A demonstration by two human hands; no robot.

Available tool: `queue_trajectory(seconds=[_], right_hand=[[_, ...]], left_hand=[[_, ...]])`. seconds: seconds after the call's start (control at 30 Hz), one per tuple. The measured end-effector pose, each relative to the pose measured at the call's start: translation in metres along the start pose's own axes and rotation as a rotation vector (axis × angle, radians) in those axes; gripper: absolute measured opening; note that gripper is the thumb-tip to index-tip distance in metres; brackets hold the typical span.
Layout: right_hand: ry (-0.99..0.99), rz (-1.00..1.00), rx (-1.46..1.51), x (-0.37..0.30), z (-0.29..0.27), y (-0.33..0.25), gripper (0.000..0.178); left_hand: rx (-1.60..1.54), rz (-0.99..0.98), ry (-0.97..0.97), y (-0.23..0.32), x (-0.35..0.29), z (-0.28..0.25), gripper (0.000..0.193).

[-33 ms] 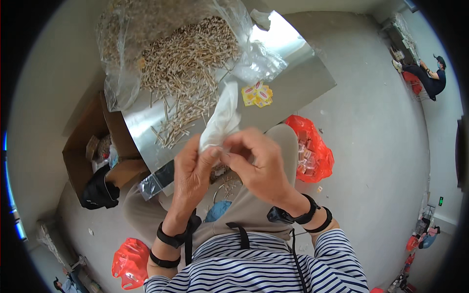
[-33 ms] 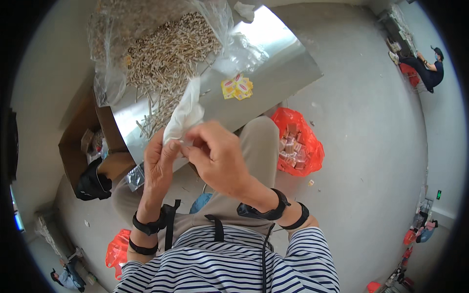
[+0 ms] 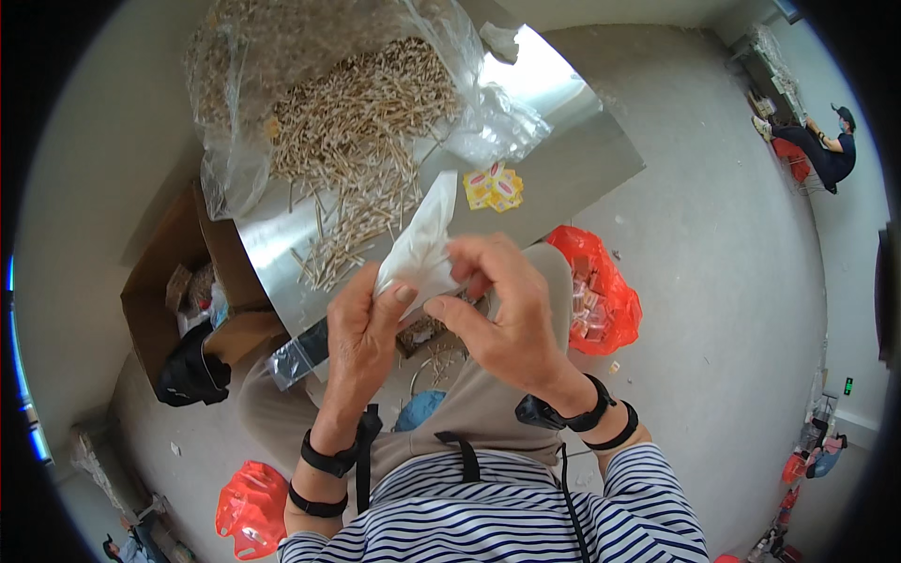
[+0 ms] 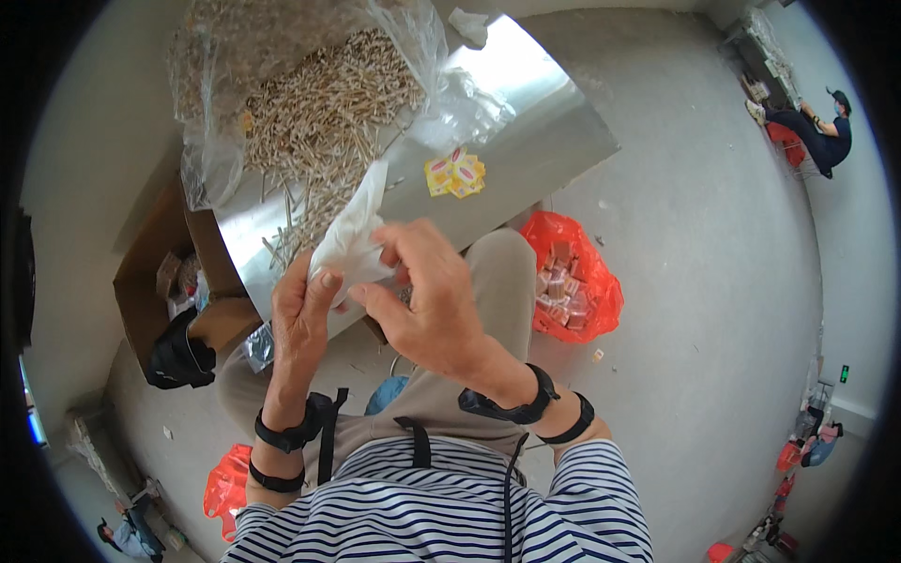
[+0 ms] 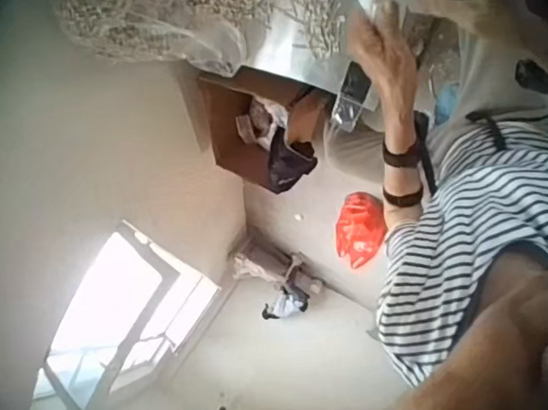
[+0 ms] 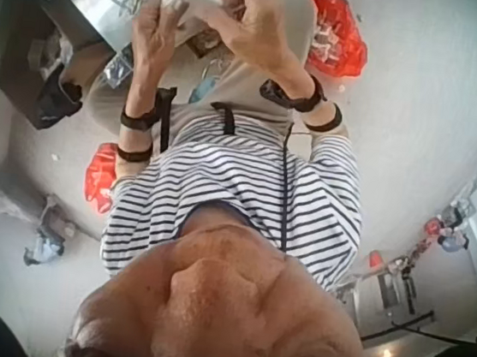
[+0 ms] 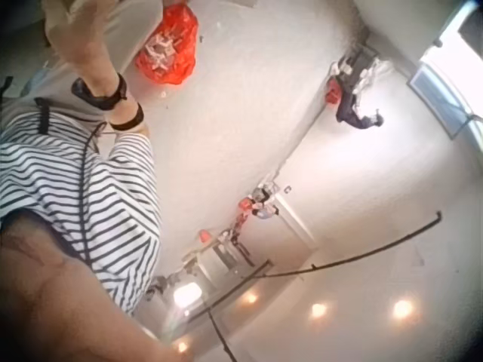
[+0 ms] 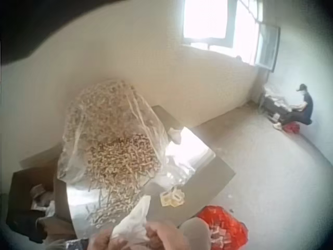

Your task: Sorting cotton swabs and placing them into small plastic packages.

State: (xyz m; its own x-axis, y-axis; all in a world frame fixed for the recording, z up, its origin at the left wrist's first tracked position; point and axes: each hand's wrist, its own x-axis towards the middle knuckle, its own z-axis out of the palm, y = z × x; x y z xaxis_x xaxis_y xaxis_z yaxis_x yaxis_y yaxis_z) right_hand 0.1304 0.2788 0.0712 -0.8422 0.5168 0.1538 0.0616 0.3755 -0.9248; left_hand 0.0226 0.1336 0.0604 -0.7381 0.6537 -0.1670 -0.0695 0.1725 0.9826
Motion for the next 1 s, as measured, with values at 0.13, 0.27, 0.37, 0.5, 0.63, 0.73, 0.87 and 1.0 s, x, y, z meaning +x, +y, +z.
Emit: queue_trajectory(seconds=[0.13,0.27,0.37,0.5,0.63,0.73,0.87,1.0], right_hand=[[0.037,-0.212,0.147,0.018,-0.001,0.002,0.054],[-0.174,0.017,0.218,0.004,0.011,0.014,0.057],[-0.127,0.199,0.580,0.006,0.022,0.017,0.040],[-0.016,0.104,0.342,0.008,0.024,0.023,0.017],[0.013,0.288,0.585,0.015,0.017,0.030,0.011],[-0.029,0.184,0.382,0.009,0.014,0.044,0.010],[0.000,0.127,0.171,0.003,0.037,0.044,0.006],[0.040,0.310,0.485,0.005,0.043,0.034,0.007]], left_hand=[[0.209,0.206,-0.143,-0.002,-0.002,-0.006,0.020],[0.428,0.350,0.022,-0.005,0.012,-0.003,0.021],[0.541,0.433,0.123,-0.014,0.011,0.014,0.049],[0.349,0.359,0.104,-0.005,0.009,0.020,0.073],[-0.213,0.031,-0.256,-0.003,0.010,0.002,0.070],[-0.615,-0.250,-0.231,-0.001,0.009,0.002,0.049],[-0.314,-0.056,-0.036,-0.033,0.014,0.002,0.018],[-0.028,0.026,0.159,-0.039,0.018,0.000,0.012]])
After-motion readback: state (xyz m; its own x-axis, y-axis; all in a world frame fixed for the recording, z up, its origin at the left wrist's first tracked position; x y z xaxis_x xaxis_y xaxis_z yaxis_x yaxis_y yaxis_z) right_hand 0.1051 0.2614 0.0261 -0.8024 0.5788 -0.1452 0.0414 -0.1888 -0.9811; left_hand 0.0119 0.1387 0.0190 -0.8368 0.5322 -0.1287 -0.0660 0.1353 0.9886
